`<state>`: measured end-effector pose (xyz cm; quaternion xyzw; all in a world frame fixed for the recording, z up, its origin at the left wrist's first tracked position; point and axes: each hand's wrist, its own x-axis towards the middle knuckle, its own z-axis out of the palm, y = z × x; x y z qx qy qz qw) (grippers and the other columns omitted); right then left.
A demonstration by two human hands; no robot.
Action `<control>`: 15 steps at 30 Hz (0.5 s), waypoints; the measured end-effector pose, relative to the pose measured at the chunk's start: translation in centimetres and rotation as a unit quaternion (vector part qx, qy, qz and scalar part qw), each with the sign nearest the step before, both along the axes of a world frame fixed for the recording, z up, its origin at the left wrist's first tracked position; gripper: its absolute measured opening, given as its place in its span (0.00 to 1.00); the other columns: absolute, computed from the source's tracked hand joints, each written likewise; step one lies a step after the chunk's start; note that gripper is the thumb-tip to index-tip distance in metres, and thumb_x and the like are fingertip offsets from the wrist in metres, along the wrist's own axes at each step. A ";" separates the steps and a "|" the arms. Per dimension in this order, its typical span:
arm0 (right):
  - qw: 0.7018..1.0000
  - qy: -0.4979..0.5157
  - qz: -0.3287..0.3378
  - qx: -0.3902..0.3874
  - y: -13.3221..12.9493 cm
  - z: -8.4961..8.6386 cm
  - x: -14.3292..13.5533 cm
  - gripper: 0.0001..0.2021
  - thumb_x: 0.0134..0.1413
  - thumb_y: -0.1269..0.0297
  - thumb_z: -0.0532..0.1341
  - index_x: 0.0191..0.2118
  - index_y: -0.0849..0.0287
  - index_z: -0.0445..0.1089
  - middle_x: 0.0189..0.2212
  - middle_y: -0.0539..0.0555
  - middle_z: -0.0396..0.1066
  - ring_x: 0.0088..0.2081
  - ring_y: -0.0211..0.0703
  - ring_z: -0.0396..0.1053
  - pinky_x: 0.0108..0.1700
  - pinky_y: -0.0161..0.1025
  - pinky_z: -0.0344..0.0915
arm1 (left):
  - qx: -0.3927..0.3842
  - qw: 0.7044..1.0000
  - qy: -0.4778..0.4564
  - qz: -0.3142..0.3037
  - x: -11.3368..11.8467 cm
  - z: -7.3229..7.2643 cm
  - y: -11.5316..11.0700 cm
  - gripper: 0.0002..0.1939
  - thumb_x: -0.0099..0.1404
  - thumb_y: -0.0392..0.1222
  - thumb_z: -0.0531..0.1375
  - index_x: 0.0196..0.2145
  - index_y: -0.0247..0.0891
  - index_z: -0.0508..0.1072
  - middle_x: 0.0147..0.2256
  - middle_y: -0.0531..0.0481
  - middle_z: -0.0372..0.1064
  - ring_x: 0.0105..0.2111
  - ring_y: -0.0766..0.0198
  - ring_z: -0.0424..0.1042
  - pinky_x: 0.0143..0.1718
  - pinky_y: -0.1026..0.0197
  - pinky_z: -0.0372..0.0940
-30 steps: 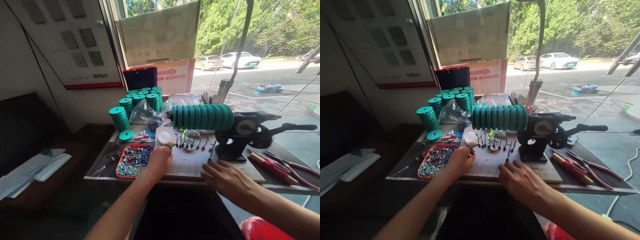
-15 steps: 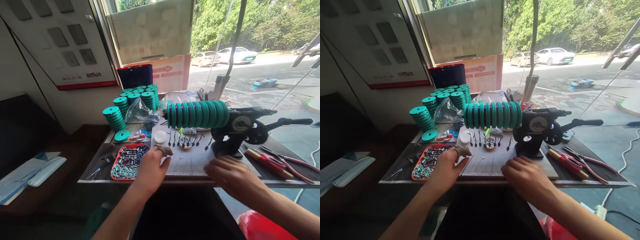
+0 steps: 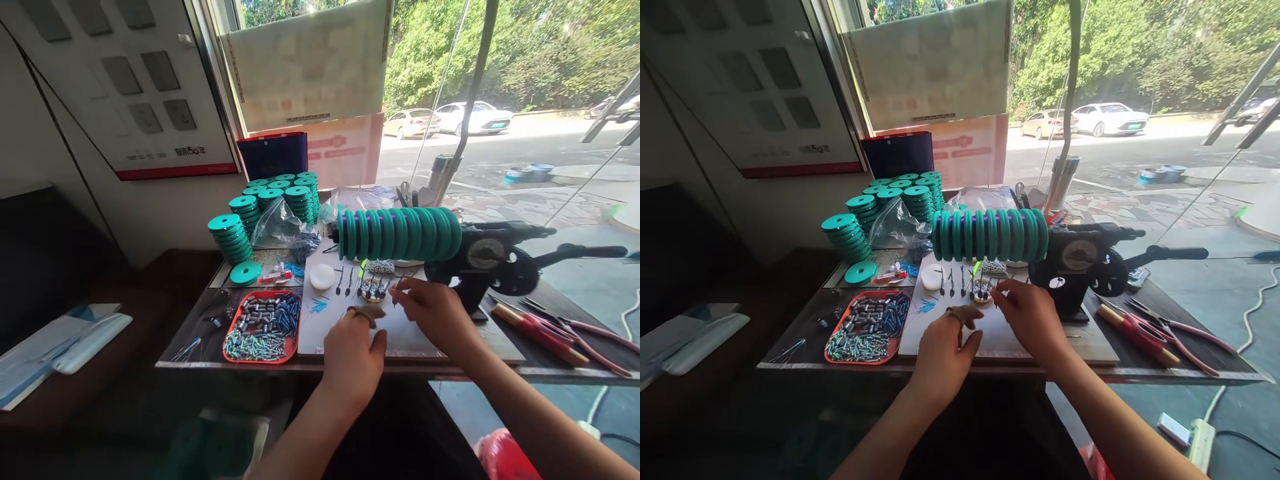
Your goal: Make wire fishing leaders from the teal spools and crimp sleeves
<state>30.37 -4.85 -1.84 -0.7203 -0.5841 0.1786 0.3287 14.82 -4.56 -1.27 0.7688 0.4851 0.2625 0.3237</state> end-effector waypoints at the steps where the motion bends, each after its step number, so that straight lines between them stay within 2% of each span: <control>1: 1.000 0.014 0.004 0.002 -0.1 0.1 0.0 0.26 0.48 0.43 0.47 0.30 0.64 0.68 0.16 0.51 0.58 0.19 0.28 0.54 0.24 0.27 0.48 | -0.008 1.000 -0.021 0.014 0.4 -0.1 0.0 0.16 0.56 0.36 0.55 0.43 0.37 0.70 0.39 0.44 0.68 0.33 0.56 0.67 0.37 0.54 0.58; 4: 0.998 0.061 0.033 -0.006 -0.9 0.5 -0.1 0.29 0.45 0.40 0.48 0.25 0.67 0.64 0.15 0.51 0.55 0.20 0.27 0.52 0.22 0.25 0.49 | -0.054 0.993 -0.099 0.031 1.7 -0.3 -0.3 0.19 0.56 0.38 0.55 0.47 0.37 0.65 0.39 0.45 0.68 0.26 0.64 0.65 0.31 0.59 0.60; 6: 0.988 0.135 0.067 -0.031 -1.6 0.7 -0.1 0.30 0.43 0.38 0.50 0.25 0.67 0.63 0.16 0.51 0.54 0.20 0.27 0.52 0.22 0.25 0.50 | -0.162 0.965 -0.207 0.000 2.2 -0.5 -1.2 0.20 0.56 0.40 0.56 0.47 0.36 0.62 0.34 0.47 0.68 0.20 0.69 0.63 0.23 0.64 0.59; 7: 0.981 0.173 0.082 -0.044 -2.0 0.8 0.0 0.30 0.43 0.38 0.51 0.26 0.68 0.64 0.17 0.51 0.54 0.20 0.27 0.52 0.21 0.25 0.50 | -0.238 0.930 -0.279 -0.019 2.3 -0.6 -1.8 0.20 0.56 0.41 0.56 0.46 0.35 0.61 0.30 0.49 0.68 0.18 0.70 0.62 0.19 0.66 0.58; 8: 0.976 0.194 0.089 -0.047 -2.5 0.8 0.0 0.30 0.44 0.39 0.51 0.28 0.68 0.65 0.17 0.51 0.55 0.20 0.27 0.52 0.20 0.25 0.50 | -0.317 0.882 -0.347 -0.030 2.1 -0.8 -2.6 0.19 0.55 0.41 0.57 0.44 0.34 0.61 0.26 0.51 0.66 0.17 0.70 0.62 0.18 0.67 0.57; 9: 0.978 0.187 0.083 -0.031 -3.1 0.9 -0.1 0.29 0.46 0.40 0.51 0.31 0.68 0.65 0.18 0.51 0.56 0.20 0.27 0.53 0.20 0.25 0.50 | -0.372 0.842 -0.391 -0.024 1.8 -1.2 -3.4 0.17 0.54 0.42 0.58 0.41 0.33 0.62 0.22 0.52 0.64 0.17 0.70 0.62 0.18 0.67 0.58; 10: 0.987 0.146 0.062 0.011 -3.7 0.9 -0.3 0.26 0.48 0.43 0.52 0.35 0.67 0.66 0.19 0.51 0.58 0.20 0.27 0.54 0.20 0.25 0.51 | -0.401 0.815 -0.418 -0.015 1.3 -1.7 -4.2 0.16 0.54 0.44 0.59 0.37 0.33 0.62 0.20 0.53 0.63 0.17 0.70 0.63 0.19 0.68 0.58; 11: 0.994 0.077 0.039 0.074 -4.5 0.8 -0.6 0.24 0.50 0.46 0.52 0.39 0.66 0.65 0.21 0.51 0.60 0.21 0.27 0.56 0.21 0.25 0.52 | -0.421 0.801 -0.425 -0.009 0.7 -2.3 -5.1 0.16 0.54 0.48 0.60 0.32 0.33 0.62 0.19 0.52 0.62 0.16 0.70 0.63 0.18 0.69 0.58; 12: 0.988 -0.007 0.019 0.152 -5.3 0.7 -1.1 0.20 0.52 0.51 0.53 0.43 0.63 0.63 0.25 0.51 0.62 0.24 0.28 0.59 0.24 0.25 0.55 | -0.443 0.791 -0.422 -0.008 -0.1 -3.0 -6.0 0.19 0.53 0.51 0.61 0.30 0.33 0.62 0.18 0.52 0.61 0.15 0.71 0.62 0.17 0.69 0.57; 13: 0.968 -0.095 0.017 0.231 -6.1 0.6 -1.7 0.18 0.53 0.55 0.54 0.46 0.61 0.61 0.29 0.52 0.64 0.27 0.28 0.61 0.27 0.26 0.58 | -0.457 0.783 -0.422 -0.009 -0.9 -3.7 -6.9 0.22 0.50 0.56 0.62 0.28 0.33 0.62 0.16 0.53 0.60 0.14 0.71 0.61 0.15 0.70 0.55; 14: 0.940 -0.164 0.063 0.292 -6.9 0.4 -2.4 0.15 0.55 0.59 0.52 0.46 0.60 0.61 0.35 0.53 0.65 0.33 0.30 0.64 0.34 0.28 0.60 | -0.462 0.779 -0.423 0.006 -1.8 -4.5 -7.7 0.25 0.46 0.59 0.63 0.26 0.34 0.61 0.16 0.53 0.59 0.13 0.71 0.61 0.15 0.70 0.55; 15: 0.909 -0.210 0.135 0.334 -7.6 0.1 -3.2 0.11 0.58 0.63 0.49 0.44 0.58 0.62 0.39 0.52 0.65 0.40 0.33 0.64 0.43 0.31 0.60 | -0.451 0.795 -0.404 0.026 -2.7 -5.3 -8.4 0.26 0.44 0.61 0.64 0.25 0.34 0.62 0.15 0.53 0.59 0.14 0.71 0.60 0.16 0.69 0.55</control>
